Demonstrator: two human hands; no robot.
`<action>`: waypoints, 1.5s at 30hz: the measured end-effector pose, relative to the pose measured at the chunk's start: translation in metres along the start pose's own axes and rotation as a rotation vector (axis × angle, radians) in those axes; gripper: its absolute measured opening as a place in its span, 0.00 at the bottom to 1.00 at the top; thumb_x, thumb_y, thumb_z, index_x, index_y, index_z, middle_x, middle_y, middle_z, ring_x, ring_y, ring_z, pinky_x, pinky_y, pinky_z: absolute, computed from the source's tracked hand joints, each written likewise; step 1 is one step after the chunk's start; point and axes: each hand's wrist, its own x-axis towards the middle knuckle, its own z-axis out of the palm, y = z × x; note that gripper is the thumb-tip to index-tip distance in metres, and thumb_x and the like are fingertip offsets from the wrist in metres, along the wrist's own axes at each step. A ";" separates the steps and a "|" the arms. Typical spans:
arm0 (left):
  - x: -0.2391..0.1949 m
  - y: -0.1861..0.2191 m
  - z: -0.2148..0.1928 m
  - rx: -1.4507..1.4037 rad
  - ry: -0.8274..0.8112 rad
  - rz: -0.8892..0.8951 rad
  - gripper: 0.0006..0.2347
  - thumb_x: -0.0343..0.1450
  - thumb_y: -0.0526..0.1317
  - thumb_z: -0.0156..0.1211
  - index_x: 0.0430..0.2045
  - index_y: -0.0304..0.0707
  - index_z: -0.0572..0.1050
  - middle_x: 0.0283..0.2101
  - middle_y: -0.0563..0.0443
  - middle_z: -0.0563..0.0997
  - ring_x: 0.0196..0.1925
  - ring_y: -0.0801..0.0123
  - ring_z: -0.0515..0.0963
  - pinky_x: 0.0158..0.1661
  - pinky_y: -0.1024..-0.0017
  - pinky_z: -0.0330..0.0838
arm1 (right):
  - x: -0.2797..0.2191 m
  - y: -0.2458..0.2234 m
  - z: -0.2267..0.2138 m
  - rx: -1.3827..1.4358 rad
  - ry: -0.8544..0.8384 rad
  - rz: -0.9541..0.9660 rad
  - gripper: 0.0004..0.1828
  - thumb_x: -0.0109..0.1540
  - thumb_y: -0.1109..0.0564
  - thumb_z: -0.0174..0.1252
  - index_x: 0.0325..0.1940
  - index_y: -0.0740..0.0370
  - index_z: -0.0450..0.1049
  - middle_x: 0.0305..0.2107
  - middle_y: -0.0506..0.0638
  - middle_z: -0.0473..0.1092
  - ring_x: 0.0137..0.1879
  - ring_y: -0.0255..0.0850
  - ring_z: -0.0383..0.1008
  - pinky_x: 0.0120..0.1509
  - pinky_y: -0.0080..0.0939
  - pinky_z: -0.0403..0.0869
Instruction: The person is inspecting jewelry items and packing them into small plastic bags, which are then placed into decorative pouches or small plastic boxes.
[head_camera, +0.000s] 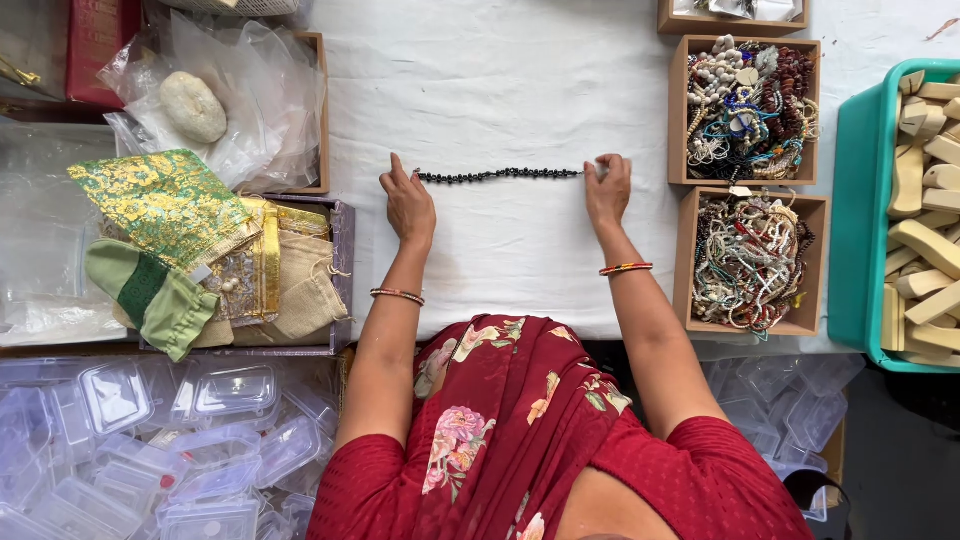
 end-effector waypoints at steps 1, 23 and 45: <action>-0.003 -0.003 0.000 0.069 0.012 0.112 0.22 0.80 0.43 0.45 0.70 0.37 0.56 0.60 0.42 0.66 0.54 0.54 0.76 0.50 0.61 0.76 | -0.004 -0.004 0.001 -0.088 0.074 -0.125 0.15 0.66 0.51 0.63 0.51 0.61 0.70 0.49 0.55 0.71 0.54 0.46 0.71 0.56 0.50 0.71; -0.010 -0.054 0.007 0.451 -0.173 0.655 0.31 0.77 0.64 0.34 0.76 0.58 0.48 0.79 0.64 0.46 0.80 0.72 0.43 0.75 0.48 0.27 | -0.034 -0.012 0.020 -0.248 -0.062 -0.947 0.13 0.66 0.66 0.58 0.54 0.57 0.78 0.51 0.48 0.76 0.58 0.43 0.76 0.64 0.44 0.68; -0.013 -0.059 0.008 0.375 -0.106 0.715 0.35 0.77 0.63 0.41 0.78 0.49 0.46 0.81 0.52 0.40 0.82 0.64 0.40 0.75 0.49 0.29 | -0.082 -0.064 0.096 -0.396 -0.290 -0.941 0.33 0.70 0.48 0.45 0.77 0.62 0.55 0.75 0.57 0.50 0.80 0.48 0.47 0.84 0.52 0.43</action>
